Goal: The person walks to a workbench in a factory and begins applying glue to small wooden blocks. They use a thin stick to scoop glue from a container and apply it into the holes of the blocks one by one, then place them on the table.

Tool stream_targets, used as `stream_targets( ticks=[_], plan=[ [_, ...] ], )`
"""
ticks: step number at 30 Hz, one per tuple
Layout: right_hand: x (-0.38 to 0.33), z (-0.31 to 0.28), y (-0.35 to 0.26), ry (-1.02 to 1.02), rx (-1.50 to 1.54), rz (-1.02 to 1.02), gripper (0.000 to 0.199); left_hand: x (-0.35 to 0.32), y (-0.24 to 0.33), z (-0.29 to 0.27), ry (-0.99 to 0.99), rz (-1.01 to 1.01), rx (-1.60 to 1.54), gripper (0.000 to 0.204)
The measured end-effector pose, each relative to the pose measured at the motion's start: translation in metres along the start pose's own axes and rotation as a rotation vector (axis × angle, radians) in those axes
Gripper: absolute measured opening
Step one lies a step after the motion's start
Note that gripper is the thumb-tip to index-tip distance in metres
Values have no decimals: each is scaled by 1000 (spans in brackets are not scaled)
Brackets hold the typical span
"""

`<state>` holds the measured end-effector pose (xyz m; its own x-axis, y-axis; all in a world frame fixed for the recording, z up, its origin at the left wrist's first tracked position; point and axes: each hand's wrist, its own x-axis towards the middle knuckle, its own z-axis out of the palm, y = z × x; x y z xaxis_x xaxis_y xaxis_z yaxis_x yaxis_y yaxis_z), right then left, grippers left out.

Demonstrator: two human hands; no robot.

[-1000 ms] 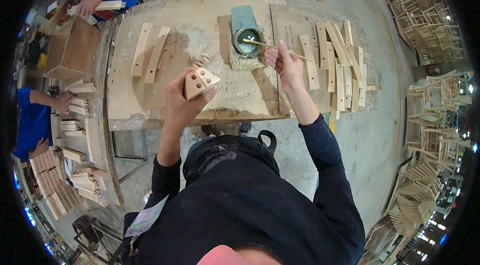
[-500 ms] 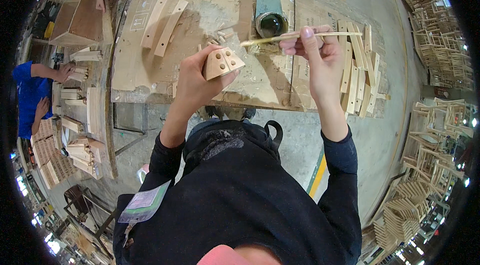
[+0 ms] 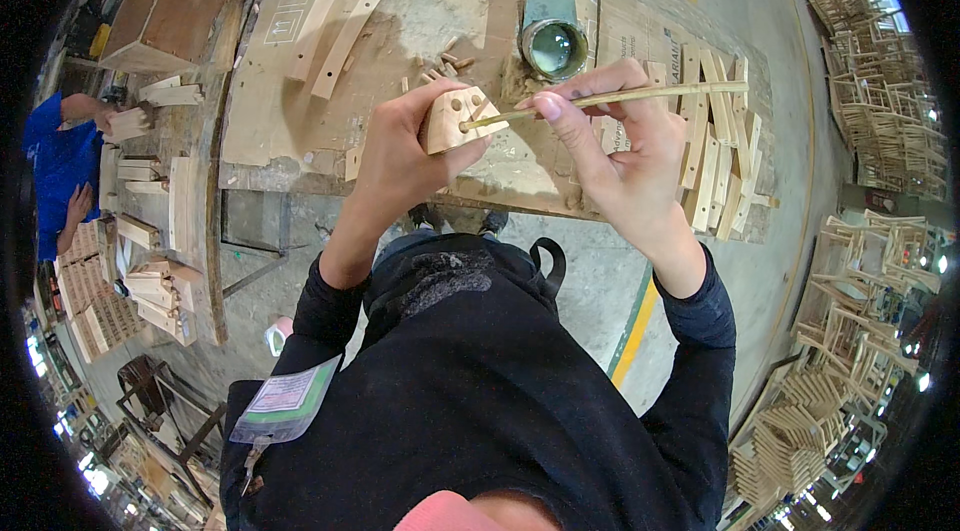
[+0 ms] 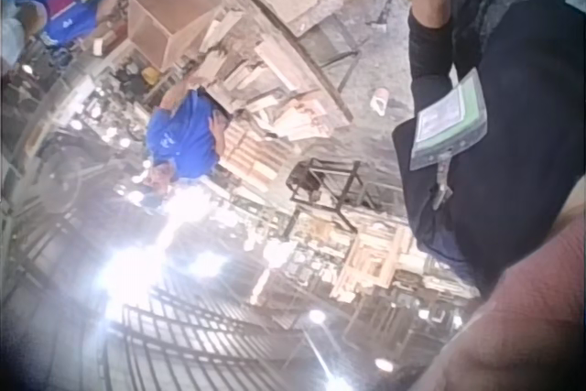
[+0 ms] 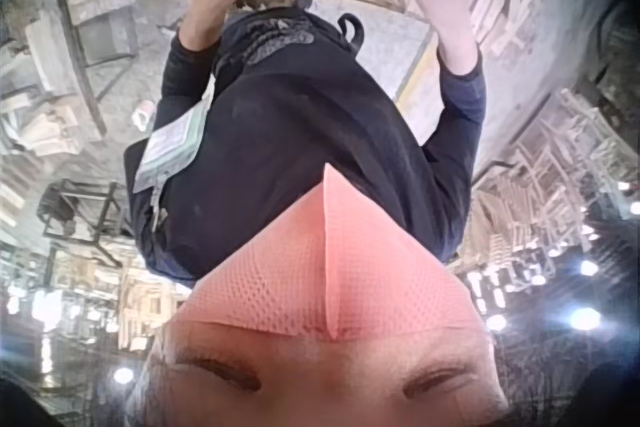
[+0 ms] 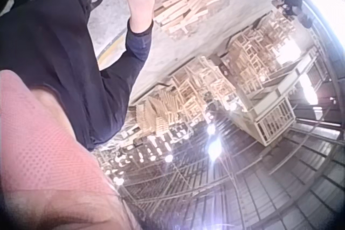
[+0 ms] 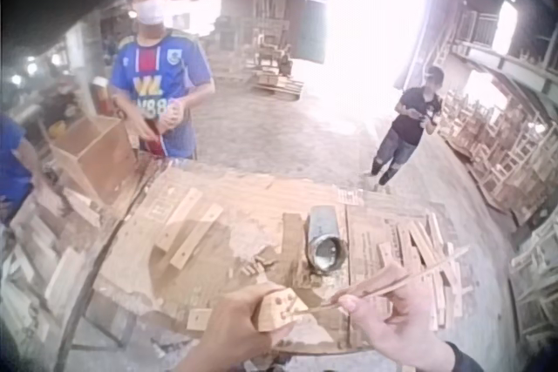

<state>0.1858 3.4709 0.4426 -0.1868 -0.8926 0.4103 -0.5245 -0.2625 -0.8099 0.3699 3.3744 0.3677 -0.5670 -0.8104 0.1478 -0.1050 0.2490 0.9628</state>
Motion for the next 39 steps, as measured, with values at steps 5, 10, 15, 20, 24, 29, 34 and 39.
stream_targets(
  ticks=[5,10,15,20,24,29,34,39],
  plan=[
    [2,3,-5,-17,-2,-7,11,-1,5,-2,-17,7,-9,34],
    [4,5,-4,39,141,77,10,0,5,-3,-6,20,-3,33],
    [2,2,-12,49,64,69,11,1,4,-8,-41,52,59,35],
    [7,3,-13,89,198,162,13,4,8,-8,-26,67,60,36],
    [7,-1,-14,28,60,91,13,6,8,-10,-17,74,78,37],
    [11,2,-12,80,280,203,11,11,6,-11,-19,52,-14,34],
    [11,-21,-1,238,220,145,11,35,-43,-45,206,335,-170,28],
    [-11,-66,33,535,265,192,15,35,-101,-109,797,-381,-1237,36]
  ],
)
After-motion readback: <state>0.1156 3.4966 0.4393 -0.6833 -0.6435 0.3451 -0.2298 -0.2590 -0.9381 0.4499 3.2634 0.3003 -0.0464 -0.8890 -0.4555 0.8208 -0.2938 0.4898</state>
